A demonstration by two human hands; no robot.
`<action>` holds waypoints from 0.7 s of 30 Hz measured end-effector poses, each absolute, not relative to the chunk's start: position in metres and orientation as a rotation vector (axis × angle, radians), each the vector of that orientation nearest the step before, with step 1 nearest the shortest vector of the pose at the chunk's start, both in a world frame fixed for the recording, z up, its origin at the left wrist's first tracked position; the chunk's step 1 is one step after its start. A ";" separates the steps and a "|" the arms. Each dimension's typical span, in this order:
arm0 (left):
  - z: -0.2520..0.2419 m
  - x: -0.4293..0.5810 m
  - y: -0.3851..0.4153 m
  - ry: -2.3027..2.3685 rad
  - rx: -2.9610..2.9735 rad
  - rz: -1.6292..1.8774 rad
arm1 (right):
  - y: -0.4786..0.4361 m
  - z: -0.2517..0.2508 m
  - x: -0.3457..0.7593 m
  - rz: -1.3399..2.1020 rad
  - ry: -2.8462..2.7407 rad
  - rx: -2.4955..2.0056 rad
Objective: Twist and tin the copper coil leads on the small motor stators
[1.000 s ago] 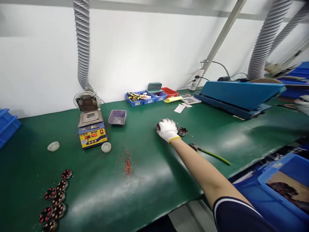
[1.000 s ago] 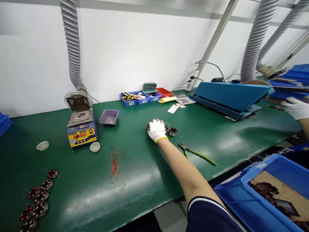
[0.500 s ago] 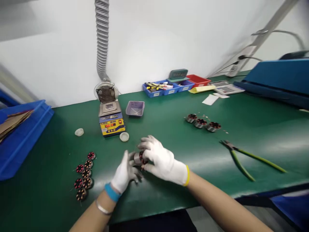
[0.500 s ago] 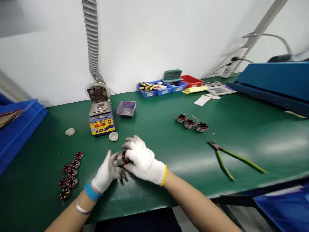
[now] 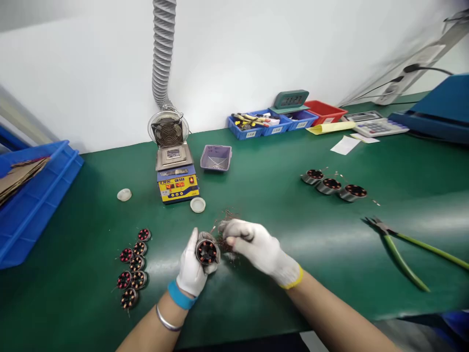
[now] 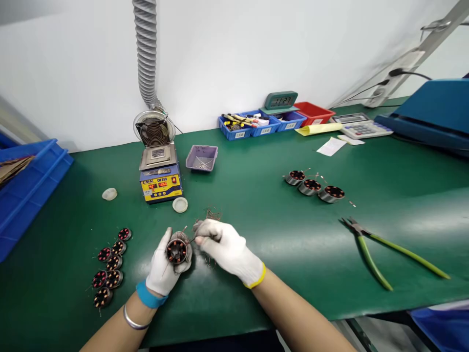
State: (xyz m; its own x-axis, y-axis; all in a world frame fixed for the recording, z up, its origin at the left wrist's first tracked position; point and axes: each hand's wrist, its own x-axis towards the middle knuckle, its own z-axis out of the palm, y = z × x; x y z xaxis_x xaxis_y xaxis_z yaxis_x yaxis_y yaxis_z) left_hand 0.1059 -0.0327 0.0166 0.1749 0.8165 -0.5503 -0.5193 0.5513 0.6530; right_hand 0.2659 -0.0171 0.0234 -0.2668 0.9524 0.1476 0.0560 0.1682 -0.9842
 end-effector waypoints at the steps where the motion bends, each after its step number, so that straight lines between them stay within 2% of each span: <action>1: 0.018 0.106 -0.033 0.986 0.300 0.963 | -0.016 0.025 0.271 1.209 -1.500 -1.006; 7: 0.018 0.105 -0.039 0.804 0.231 0.844 | -0.008 0.029 0.280 1.434 -1.604 -0.934; 11: 0.012 0.103 -0.040 0.718 0.351 0.814 | -0.006 0.035 0.275 1.393 -1.736 -0.759; 21: 0.001 0.096 -0.037 0.710 0.474 0.775 | 0.003 0.062 0.279 1.266 -2.098 -0.718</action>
